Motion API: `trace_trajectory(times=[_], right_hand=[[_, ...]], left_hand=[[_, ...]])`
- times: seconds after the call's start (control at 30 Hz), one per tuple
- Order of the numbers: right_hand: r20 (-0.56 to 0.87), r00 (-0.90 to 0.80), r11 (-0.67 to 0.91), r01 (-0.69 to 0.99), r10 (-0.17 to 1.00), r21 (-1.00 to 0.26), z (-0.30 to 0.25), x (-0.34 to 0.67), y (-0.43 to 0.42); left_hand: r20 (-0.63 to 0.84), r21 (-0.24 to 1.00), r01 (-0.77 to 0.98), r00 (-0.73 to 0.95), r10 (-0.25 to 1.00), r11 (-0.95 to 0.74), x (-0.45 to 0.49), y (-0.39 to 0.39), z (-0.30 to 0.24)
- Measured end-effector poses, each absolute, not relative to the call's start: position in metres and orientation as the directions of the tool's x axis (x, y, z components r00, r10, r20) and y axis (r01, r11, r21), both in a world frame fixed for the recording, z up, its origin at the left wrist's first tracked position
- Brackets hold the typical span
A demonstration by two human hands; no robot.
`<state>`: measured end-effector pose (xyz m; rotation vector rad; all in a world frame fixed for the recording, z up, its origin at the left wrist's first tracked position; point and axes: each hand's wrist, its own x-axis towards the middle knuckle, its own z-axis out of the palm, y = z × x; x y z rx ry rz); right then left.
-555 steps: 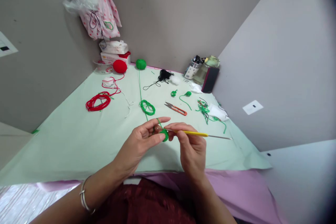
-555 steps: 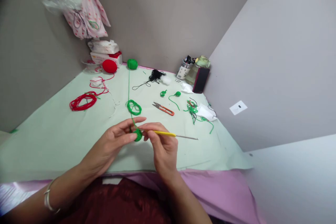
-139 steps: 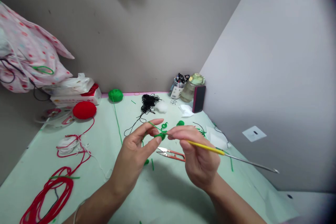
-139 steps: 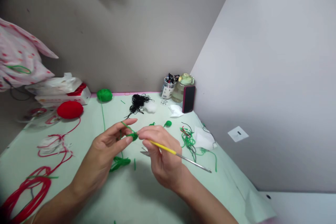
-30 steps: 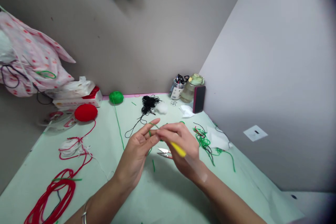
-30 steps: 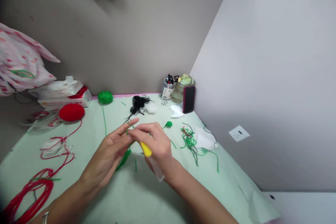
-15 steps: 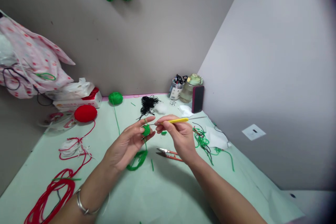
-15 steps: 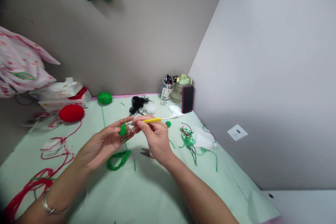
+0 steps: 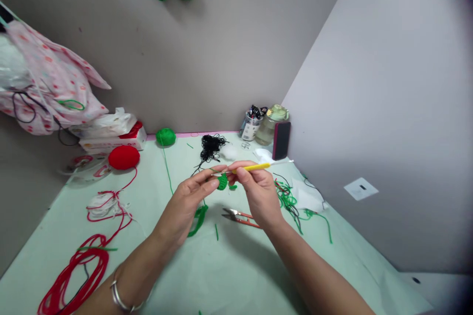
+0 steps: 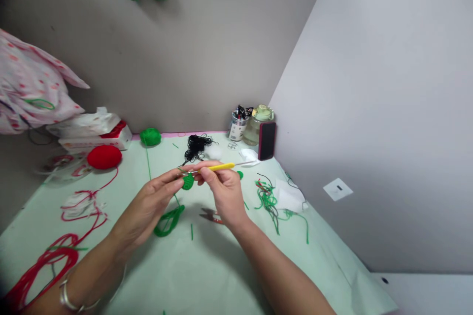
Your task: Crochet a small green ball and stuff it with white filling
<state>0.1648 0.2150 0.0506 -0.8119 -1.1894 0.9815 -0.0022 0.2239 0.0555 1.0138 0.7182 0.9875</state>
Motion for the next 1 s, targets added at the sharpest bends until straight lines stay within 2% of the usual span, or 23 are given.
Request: trace_trajectory(times=[0.13,0.27,0.4,0.5,0.63,0.7,0.73,0.8,0.87,0.9,0.93,0.97,1.0], right_hand=[[0.326,0.089,0.338,-0.266,0.941,-0.903,0.048,0.169,0.219],[0.346,0.06,0.35,-0.239,0.936,-0.906,0.051,0.171,0.217],[0.45,0.026,0.451,-0.044,0.893,-0.892,0.06,0.173,0.209],[0.536,-0.035,0.536,0.128,0.844,-0.835,0.066,0.174,0.203],[0.6,-0.072,0.595,0.267,0.797,-0.758,0.068,0.176,0.2],[0.661,-0.112,0.646,0.381,0.742,-0.661,0.065,0.176,0.2],[0.711,-0.151,0.689,0.446,0.687,-0.571,0.063,0.176,0.201],[0.806,-0.251,0.75,0.581,0.536,-0.318,0.057,0.175,0.204],[0.859,-0.352,0.75,0.659,0.371,-0.053,0.05,0.174,0.206],[0.867,-0.387,0.739,0.673,0.315,0.032,0.047,0.173,0.207],[0.873,-0.395,0.738,0.672,0.287,0.062,0.045,0.173,0.207],[0.88,-0.375,0.754,0.656,0.291,0.03,0.045,0.174,0.207],[0.89,-0.317,0.777,0.626,0.327,-0.062,0.046,0.174,0.207]], left_hand=[[-0.093,0.913,-0.341,0.365,0.926,0.226,-0.004,0.224,0.057],[-0.131,0.919,-0.313,0.329,0.935,0.239,-0.005,0.224,0.056],[-0.114,0.928,-0.304,0.317,0.942,0.215,-0.005,0.224,0.054],[-0.1,0.938,-0.289,0.299,0.949,0.19,-0.005,0.223,0.053],[-0.067,0.952,-0.271,0.262,0.963,0.14,-0.004,0.222,0.051],[-0.036,0.964,-0.25,0.231,0.972,0.095,-0.003,0.221,0.05],[-0.019,0.968,-0.239,0.215,0.977,0.072,-0.002,0.219,0.05],[-0.012,0.966,-0.251,0.192,0.981,0.061,0.001,0.216,0.049],[-0.075,0.929,-0.338,0.23,0.97,0.152,0.005,0.214,0.048],[-0.116,0.889,-0.398,0.282,0.952,0.226,0.007,0.214,0.047],[-0.148,0.839,-0.452,0.348,0.926,0.304,0.008,0.214,0.047],[-0.167,0.786,-0.494,0.409,0.897,0.372,0.009,0.216,0.046],[-0.176,0.742,-0.526,0.446,0.877,0.416,0.008,0.218,0.046]])
